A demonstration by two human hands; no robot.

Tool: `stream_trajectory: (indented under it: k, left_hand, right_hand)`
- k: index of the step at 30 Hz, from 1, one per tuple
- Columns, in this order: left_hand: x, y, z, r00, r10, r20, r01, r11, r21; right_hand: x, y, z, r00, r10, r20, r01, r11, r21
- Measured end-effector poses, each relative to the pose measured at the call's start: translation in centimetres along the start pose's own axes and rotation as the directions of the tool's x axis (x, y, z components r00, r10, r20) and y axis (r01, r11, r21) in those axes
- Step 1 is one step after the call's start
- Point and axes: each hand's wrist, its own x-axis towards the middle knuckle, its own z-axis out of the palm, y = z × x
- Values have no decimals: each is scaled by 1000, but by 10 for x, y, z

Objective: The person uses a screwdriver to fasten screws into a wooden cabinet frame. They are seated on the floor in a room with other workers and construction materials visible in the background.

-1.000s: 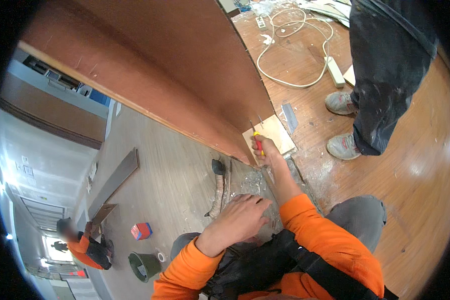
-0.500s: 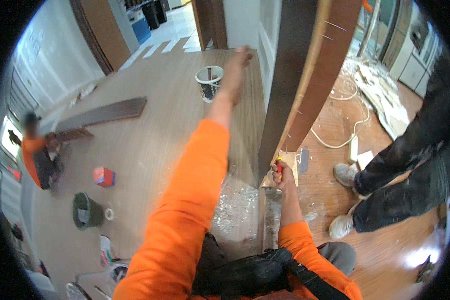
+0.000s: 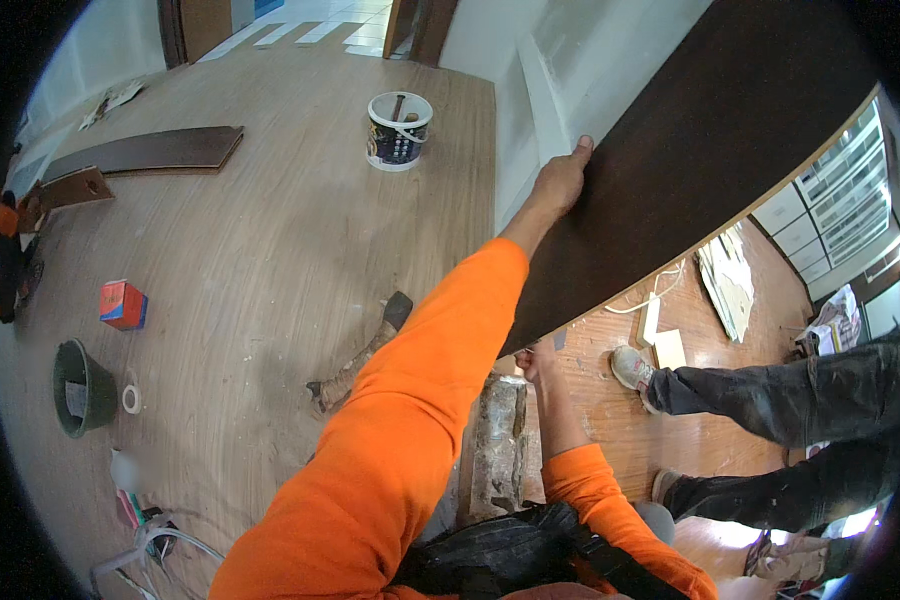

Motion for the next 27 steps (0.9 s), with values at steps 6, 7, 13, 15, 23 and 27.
stream_trajectory:
  k: [6,7,13,15,23,27]
  left_hand:
    - [12,-11,7,998,41,-40,-48,981,-189]
    - [-1,-15,9,1000,23,-4,-24,978,-209]
    - [-45,22,-31,952,215,218,-122,918,-376]
    - [-75,68,-32,991,127,42,-111,956,-271]
    - [-247,34,1,981,183,-60,-151,927,344]
    - [-245,15,7,888,-243,391,-70,768,637]
  right_hand:
    - [14,8,-3,936,-234,-261,122,916,-382]
    - [13,14,-15,990,-92,-103,115,963,244]
    - [20,30,-18,941,-23,337,-165,839,518]
    - [22,41,-3,991,-78,110,54,977,206]
    - [14,49,-8,999,-49,16,23,704,709]
    - [20,53,-3,967,-56,250,-145,686,713]
